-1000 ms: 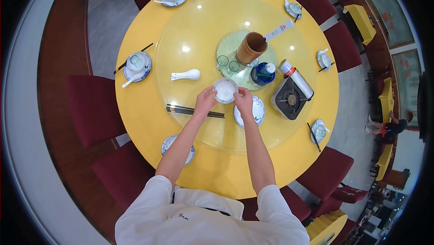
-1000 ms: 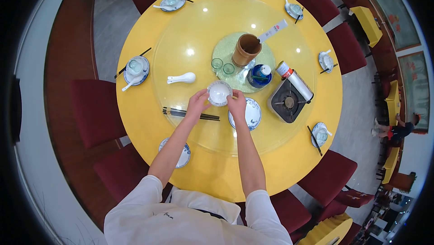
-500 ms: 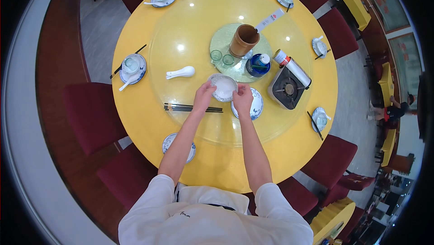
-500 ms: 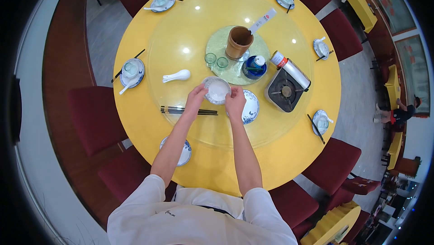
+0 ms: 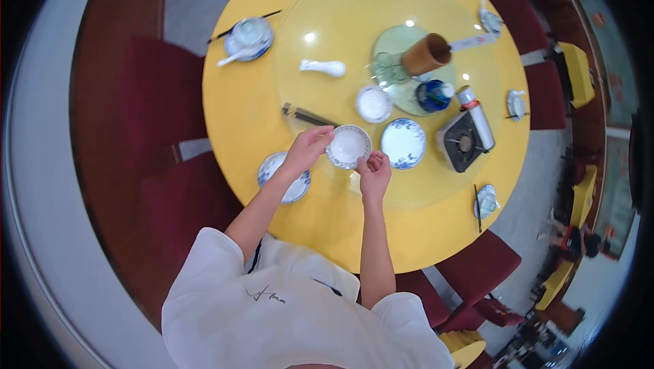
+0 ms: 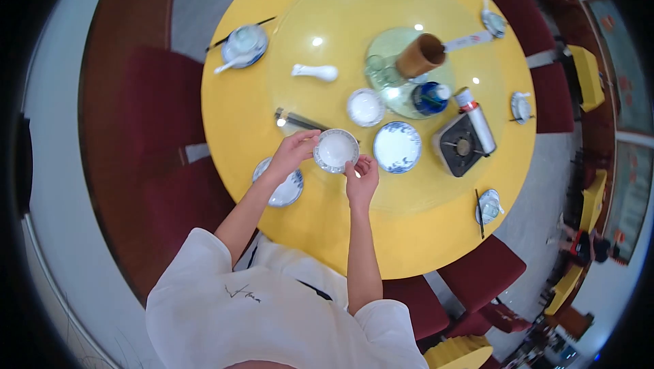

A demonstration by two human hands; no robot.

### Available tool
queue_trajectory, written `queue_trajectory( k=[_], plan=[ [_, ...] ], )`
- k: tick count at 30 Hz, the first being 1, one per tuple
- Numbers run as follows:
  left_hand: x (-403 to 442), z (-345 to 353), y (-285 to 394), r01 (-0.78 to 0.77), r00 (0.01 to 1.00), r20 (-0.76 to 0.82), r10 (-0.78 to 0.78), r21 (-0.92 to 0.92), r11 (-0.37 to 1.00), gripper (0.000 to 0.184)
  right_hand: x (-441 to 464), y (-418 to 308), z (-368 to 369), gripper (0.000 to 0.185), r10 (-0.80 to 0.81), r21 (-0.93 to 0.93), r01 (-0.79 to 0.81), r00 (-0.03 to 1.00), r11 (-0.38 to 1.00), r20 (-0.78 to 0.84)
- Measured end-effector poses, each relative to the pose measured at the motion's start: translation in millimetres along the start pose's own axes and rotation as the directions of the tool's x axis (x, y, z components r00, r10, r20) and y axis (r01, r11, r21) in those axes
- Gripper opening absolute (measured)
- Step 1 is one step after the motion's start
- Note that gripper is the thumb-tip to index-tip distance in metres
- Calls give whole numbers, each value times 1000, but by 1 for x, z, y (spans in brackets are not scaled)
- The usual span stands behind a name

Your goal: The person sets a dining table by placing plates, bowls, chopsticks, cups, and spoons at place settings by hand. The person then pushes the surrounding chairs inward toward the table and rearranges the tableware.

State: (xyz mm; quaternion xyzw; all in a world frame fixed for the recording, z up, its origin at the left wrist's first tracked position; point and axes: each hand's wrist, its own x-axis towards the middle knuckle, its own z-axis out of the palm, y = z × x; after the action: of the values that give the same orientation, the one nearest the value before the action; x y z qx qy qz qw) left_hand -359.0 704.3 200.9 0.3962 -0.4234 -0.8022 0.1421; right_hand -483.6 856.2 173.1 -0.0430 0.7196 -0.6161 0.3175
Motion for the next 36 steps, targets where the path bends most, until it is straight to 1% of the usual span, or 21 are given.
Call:
queue_trajectory(
  k=[3,7,9,10,13,16,21,25,31,33,36],
  plan=[
    [-49,-48,-24,97,986,-140,-89,49,994,46,-35,54,17,28,-36,-129,54,990,990,138],
    [-96,-102,-65,151,950,-265,-166,-76,986,47,-75,92,47,27,160,-89,-141,951,986,264],
    [-110,-122,-77,197,928,-298,-224,-116,973,46,-85,102,56,26,219,-107,-195,927,975,303],
    [-114,-127,-81,189,925,-311,-217,-117,975,46,-87,105,61,26,246,-116,-220,914,969,323],
    [-119,-136,-87,179,917,-339,-211,-124,976,46,-90,114,69,24,238,-138,-203,914,970,330],
    [-118,-140,-93,181,916,-335,-221,-148,972,47,-87,123,72,26,193,-172,-142,923,975,332],
    [-115,-145,-102,145,921,-341,-191,-156,977,48,-84,130,77,28,206,-215,-144,930,966,303],
    [-110,-153,-111,144,937,-298,-183,-146,979,51,-84,129,79,28,222,-249,-153,935,956,278],
    [-111,-153,-103,148,946,-275,-174,-112,983,54,-85,132,79,28,221,-228,-165,943,960,250],
    [-111,-153,-100,160,946,-272,-180,-94,983,56,-86,131,78,28,240,-281,-164,935,946,261],
    [-112,-152,-96,152,942,-289,-169,-79,985,51,-87,127,76,29,269,-324,-179,927,929,262]
  ],
)
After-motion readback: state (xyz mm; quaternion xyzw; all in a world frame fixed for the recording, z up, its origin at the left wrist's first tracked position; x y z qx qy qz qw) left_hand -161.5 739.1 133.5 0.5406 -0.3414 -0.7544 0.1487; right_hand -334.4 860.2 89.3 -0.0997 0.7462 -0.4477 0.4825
